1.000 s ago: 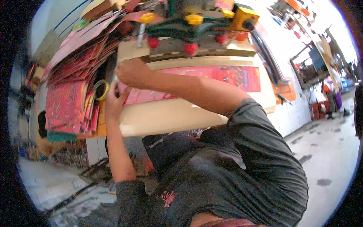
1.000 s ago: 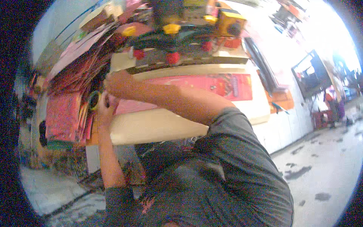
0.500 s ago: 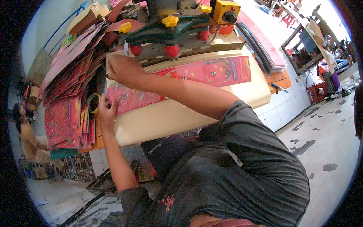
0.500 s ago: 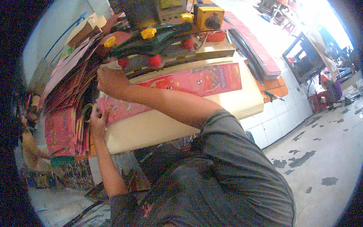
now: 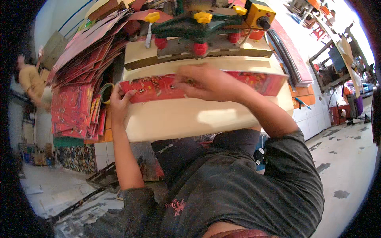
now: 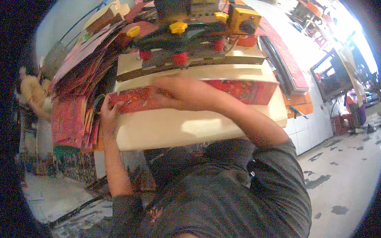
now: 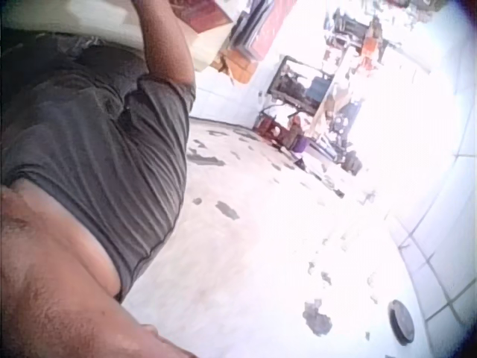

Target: The person takes printed packaging sleeves, positions them onto a heat sealing machine table, and seals them.

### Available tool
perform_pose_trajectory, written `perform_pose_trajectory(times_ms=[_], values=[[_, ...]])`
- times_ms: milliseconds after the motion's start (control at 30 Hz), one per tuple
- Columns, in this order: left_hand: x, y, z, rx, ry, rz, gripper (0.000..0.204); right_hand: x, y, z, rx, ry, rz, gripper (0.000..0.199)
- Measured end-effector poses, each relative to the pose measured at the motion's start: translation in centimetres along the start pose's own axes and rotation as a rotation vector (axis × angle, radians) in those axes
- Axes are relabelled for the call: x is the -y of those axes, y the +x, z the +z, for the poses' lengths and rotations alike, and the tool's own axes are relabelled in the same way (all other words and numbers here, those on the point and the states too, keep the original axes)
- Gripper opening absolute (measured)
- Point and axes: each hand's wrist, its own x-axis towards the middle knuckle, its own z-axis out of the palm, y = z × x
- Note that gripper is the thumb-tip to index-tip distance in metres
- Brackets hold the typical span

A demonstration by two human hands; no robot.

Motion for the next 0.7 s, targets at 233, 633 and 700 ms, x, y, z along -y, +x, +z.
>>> perform_pose_trajectory(times_ms=[233,633,700], values=[[0.2,0.6,-0.3,-0.019,-0.042,-0.044,0.031,0.3,-11.5,-8.2,-0.085,-0.503,0.392,0.018],[0.0,0.0,0.4,-0.063,-0.082,-0.059,0.034,-2.2,-26.8,-16.0,-0.683,-1.106,0.819,0.011],[-0.8,-0.2,0.2,-0.054,-0.087,-0.039,0.034,-3.5,-25.7,-14.8,-0.69,-1.008,0.756,0.014]])
